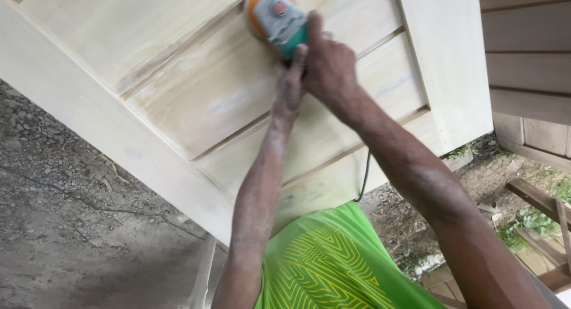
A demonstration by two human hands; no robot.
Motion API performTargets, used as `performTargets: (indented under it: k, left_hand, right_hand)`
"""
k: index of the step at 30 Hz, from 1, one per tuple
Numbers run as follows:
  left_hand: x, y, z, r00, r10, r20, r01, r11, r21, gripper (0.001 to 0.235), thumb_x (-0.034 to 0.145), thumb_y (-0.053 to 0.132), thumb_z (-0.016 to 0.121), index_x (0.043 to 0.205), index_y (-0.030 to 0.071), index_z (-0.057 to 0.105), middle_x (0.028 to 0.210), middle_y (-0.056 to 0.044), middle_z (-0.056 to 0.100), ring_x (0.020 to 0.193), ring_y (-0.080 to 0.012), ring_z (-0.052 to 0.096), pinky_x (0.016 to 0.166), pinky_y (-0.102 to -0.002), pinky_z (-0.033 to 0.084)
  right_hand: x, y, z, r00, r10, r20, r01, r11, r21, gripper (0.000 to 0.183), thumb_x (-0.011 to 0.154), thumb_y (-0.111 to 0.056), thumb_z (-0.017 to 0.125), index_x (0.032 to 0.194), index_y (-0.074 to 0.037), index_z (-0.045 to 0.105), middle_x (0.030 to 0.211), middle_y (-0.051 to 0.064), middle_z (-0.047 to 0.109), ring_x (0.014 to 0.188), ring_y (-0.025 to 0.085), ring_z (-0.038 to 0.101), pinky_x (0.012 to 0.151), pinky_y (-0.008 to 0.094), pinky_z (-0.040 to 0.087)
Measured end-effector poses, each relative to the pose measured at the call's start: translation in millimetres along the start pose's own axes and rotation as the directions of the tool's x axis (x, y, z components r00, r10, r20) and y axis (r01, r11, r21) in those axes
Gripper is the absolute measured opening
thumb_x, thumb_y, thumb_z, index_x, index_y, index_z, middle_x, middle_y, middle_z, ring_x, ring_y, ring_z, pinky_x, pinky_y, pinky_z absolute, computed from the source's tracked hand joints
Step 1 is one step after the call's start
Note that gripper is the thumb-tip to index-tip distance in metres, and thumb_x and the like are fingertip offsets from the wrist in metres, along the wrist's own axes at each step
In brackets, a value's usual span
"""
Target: The person uses a handheld orbital sander to smooth the surface of a light-colored wooden door. They systematically move the tool across the flat panels and raised edges, occasionally pausing to wipe away dust with their hand.
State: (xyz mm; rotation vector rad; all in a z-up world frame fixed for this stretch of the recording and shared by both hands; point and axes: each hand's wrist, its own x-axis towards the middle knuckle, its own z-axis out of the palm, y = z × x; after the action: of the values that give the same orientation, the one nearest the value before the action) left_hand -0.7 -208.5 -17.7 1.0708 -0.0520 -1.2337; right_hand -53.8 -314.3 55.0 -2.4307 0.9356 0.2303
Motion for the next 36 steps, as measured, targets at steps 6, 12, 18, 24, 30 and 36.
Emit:
performTargets:
  k: [6,12,18,24,30,36]
  left_hand:
    - [48.7,-10.1,59.9,0.999,0.053,-0.001,-0.051,0.968,0.244,0.103,0.084,0.074,0.065,0.147,-0.004,0.044,0.132,-0.021,0.064,0.12,-0.029,0.066,0.099,-0.039,0.059]
    - [81.2,-5.0,68.5,0.998,0.001,0.062,-0.017,0.965,0.262,0.104,0.083,0.077,0.065,0.14,-0.008,0.051,0.129,-0.023,0.066,0.118,-0.0295,0.069,0.099,-0.041,0.06]
    - [102.7,-4.9,72.7,0.999,-0.039,0.038,0.025,0.947,0.321,0.106,0.079,0.079,0.065,0.138,-0.008,0.052,0.128,-0.023,0.067,0.12,-0.0319,0.068,0.102,-0.044,0.058]
    - [102.9,1.1,65.1,0.996,-0.053,0.066,0.031,0.954,0.299,0.108,0.076,0.082,0.063,0.139,-0.005,0.048,0.125,-0.022,0.065,0.12,-0.0333,0.068,0.099,-0.048,0.055]
    - [113.4,-4.1,79.3,0.996,-0.071,0.047,0.052,0.947,0.316,0.109,0.073,0.082,0.065,0.136,-0.006,0.05,0.122,-0.023,0.066,0.116,-0.034,0.071,0.096,-0.049,0.058]
    - [115.2,-14.5,80.3,0.995,-0.089,0.053,0.066,0.94,0.333,0.108,0.073,0.082,0.063,0.131,-0.008,0.054,0.115,-0.022,0.07,0.109,-0.034,0.075,0.089,-0.046,0.063]
  right_hand:
    - [6.7,59.3,-32.7,0.989,0.03,-0.146,-0.026,0.999,0.033,0.068,0.101,-0.033,0.08,0.131,0.003,0.029,0.08,0.022,0.071,0.061,0.038,0.072,0.05,0.048,0.058]
    - [22.5,75.5,-40.1,0.984,0.099,-0.151,-0.097,0.995,0.019,0.077,0.094,-0.03,0.08,0.134,0.008,0.025,0.072,0.021,0.07,0.056,0.036,0.072,0.047,0.048,0.058]
    - [34.0,88.8,-43.4,0.981,0.105,-0.165,-0.096,0.993,0.061,0.085,0.093,-0.03,0.086,0.14,0.01,0.026,0.075,0.02,0.072,0.06,0.035,0.073,0.052,0.046,0.061]
    - [40.8,93.2,-33.0,0.981,0.054,-0.188,-0.045,0.998,0.052,0.089,0.088,-0.03,0.09,0.138,0.012,0.029,0.079,0.022,0.071,0.061,0.03,0.075,0.047,0.038,0.062]
    - [45.0,108.3,-33.8,0.978,0.081,-0.194,-0.072,0.996,0.056,0.09,0.091,-0.036,0.091,0.137,0.014,0.031,0.075,0.02,0.072,0.058,0.029,0.074,0.046,0.037,0.062]
    - [38.1,117.6,-29.4,0.98,0.088,-0.181,-0.084,0.996,0.026,0.085,0.092,-0.039,0.09,0.133,0.011,0.034,0.075,0.019,0.072,0.059,0.029,0.075,0.049,0.039,0.062]
